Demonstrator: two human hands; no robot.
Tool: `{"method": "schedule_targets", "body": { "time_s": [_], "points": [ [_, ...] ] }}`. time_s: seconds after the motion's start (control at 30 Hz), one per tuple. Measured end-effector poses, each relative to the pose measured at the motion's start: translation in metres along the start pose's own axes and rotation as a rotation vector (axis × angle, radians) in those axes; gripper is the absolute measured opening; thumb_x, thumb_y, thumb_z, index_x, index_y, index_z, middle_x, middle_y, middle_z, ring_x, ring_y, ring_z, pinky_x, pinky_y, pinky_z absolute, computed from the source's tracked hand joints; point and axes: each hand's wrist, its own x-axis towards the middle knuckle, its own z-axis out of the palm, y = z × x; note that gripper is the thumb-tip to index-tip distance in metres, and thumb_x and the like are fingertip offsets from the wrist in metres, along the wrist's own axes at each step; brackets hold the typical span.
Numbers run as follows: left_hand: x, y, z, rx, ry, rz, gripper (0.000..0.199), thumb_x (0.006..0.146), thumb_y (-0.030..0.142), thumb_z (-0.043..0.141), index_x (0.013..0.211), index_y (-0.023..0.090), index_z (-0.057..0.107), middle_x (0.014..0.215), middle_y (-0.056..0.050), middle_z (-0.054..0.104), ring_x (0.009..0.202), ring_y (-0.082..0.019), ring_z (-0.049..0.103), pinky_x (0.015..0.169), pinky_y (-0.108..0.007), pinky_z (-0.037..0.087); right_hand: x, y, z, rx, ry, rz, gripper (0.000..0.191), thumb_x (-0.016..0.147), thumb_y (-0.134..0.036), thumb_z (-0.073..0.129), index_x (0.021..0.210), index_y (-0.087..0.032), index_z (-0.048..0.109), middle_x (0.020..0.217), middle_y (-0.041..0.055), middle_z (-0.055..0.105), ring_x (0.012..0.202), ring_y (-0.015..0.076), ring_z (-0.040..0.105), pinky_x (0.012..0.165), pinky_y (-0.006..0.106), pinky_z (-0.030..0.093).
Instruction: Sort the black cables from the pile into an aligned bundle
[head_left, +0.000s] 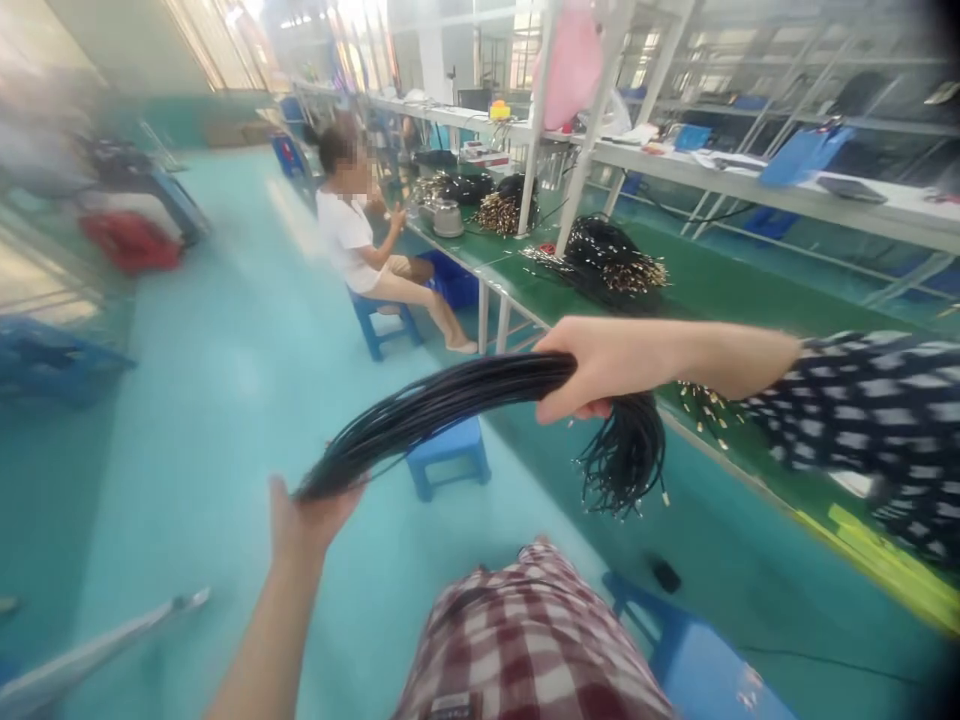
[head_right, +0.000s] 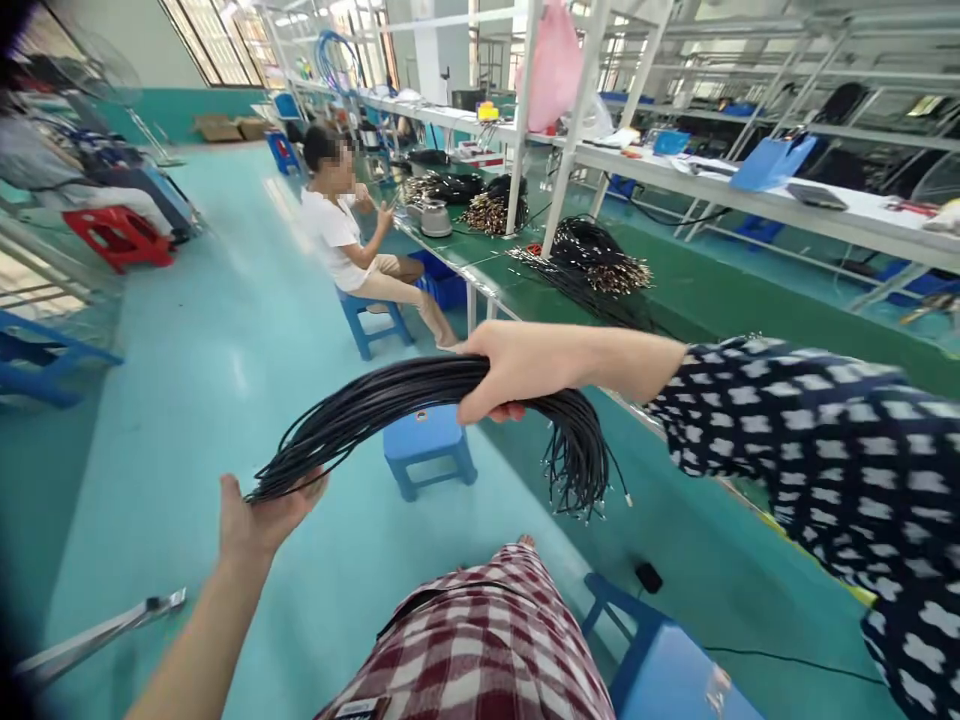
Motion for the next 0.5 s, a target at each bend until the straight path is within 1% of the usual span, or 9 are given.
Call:
{"method": "schedule_targets", "body": {
  "time_s": [0.07,0.1,0.17,0.23,0.27,0.3,0.37,0.43,0.5],
  "points": [
    [-0.011,-0.016,-0.022,0.074,-0.083,-0.214,0.094,0.073,0.08,0.014,0.114,0.007,0.058,0.098,-0.023,0.066,0.092,-0.036,0.063,0.079,-0.054,0.05,-0.014,-0.016,0.0,-0.041,0.024,-0.019,0.014,0.069,-0.025,0.07,0.066,-0.018,0.059,0.051,-0.0041,0.054,0.044,0.0092,0.052,0.043,0.02,0.041],
    [-0.017,-0.026,-0.036,0.109,-0.092,-0.326,0.097,0.073,0.081,0.015,0.117,0.005,0.057,0.1,-0.025,0.065,0.093,-0.037,0.063,0.08,-0.054,0.05,-0.015,-0.017,0.005,-0.053,0.028,-0.039,0.013,0.07,-0.027,0.069,0.067,-0.018,0.06,0.051,-0.004,0.054,0.045,0.0096,0.052,0.042,0.02,0.041],
    [-0.03,-0.046,-0.063,0.168,-0.025,-0.455,0.085,0.081,0.07,0.023,0.123,0.002,0.052,0.1,-0.025,0.065,0.092,-0.035,0.064,0.081,-0.051,0.051,0.0,-0.004,0.028,-0.054,0.021,-0.088,0.012,0.071,-0.029,0.067,0.073,-0.019,0.062,0.054,-0.0036,0.056,0.047,0.0105,0.054,0.042,0.02,0.04],
    [-0.044,-0.061,-0.087,0.207,0.13,-0.526,0.067,0.087,0.055,0.035,0.128,0.003,0.048,0.094,-0.022,0.067,0.085,-0.031,0.066,0.076,-0.044,0.053,0.034,0.022,0.062,-0.057,-0.016,-0.117,0.009,0.071,-0.026,0.064,0.075,-0.019,0.061,0.058,-0.0031,0.059,0.05,0.0108,0.055,0.043,0.02,0.039],
    [-0.05,-0.065,-0.098,0.225,0.204,-0.538,0.06,0.088,0.048,0.039,0.129,0.004,0.046,0.089,-0.019,0.068,0.08,-0.029,0.067,0.073,-0.041,0.054,0.052,0.035,0.079,-0.094,0.009,-0.089,0.006,0.069,-0.022,0.062,0.07,-0.018,0.059,0.056,-0.0029,0.058,0.049,0.0106,0.053,0.042,0.02,0.037],
    [-0.057,-0.066,-0.107,0.24,0.27,-0.53,0.055,0.089,0.042,0.042,0.13,0.005,0.046,0.084,-0.017,0.069,0.074,-0.027,0.068,0.07,-0.038,0.055,0.069,0.046,0.092,-0.158,-0.01,-0.041,0.003,0.067,-0.018,0.06,0.065,-0.017,0.057,0.056,-0.0021,0.058,0.05,0.0109,0.053,0.043,0.02,0.036],
    [-0.071,-0.061,-0.124,0.266,0.366,-0.447,0.047,0.09,0.034,0.042,0.127,0.006,0.048,0.078,-0.014,0.068,0.068,-0.023,0.067,0.065,-0.034,0.055,0.089,0.058,0.105,-0.249,0.0,-0.023,0.003,0.064,-0.015,0.058,0.062,-0.016,0.055,0.058,-0.0003,0.06,0.053,0.0124,0.055,0.046,0.021,0.036],
    [-0.088,-0.049,-0.137,0.283,0.444,-0.334,0.04,0.09,0.031,0.041,0.117,0.005,0.055,0.076,-0.013,0.068,0.067,-0.021,0.067,0.064,-0.031,0.055,0.089,0.055,0.1,-0.236,-0.01,-0.054,0.002,0.065,-0.017,0.057,0.065,-0.017,0.055,0.058,-0.0002,0.06,0.052,0.0129,0.055,0.045,0.021,0.036],
    [-0.108,-0.039,-0.142,0.301,0.524,-0.257,0.029,0.088,0.027,0.044,0.101,0.007,0.062,0.075,-0.013,0.068,0.066,-0.02,0.066,0.064,-0.03,0.054,0.08,0.047,0.091,-0.154,-0.01,-0.101,0.005,0.071,-0.023,0.055,0.07,-0.018,0.056,0.059,-0.0011,0.061,0.05,0.0128,0.055,0.045,0.02,0.036]
  ]
}}
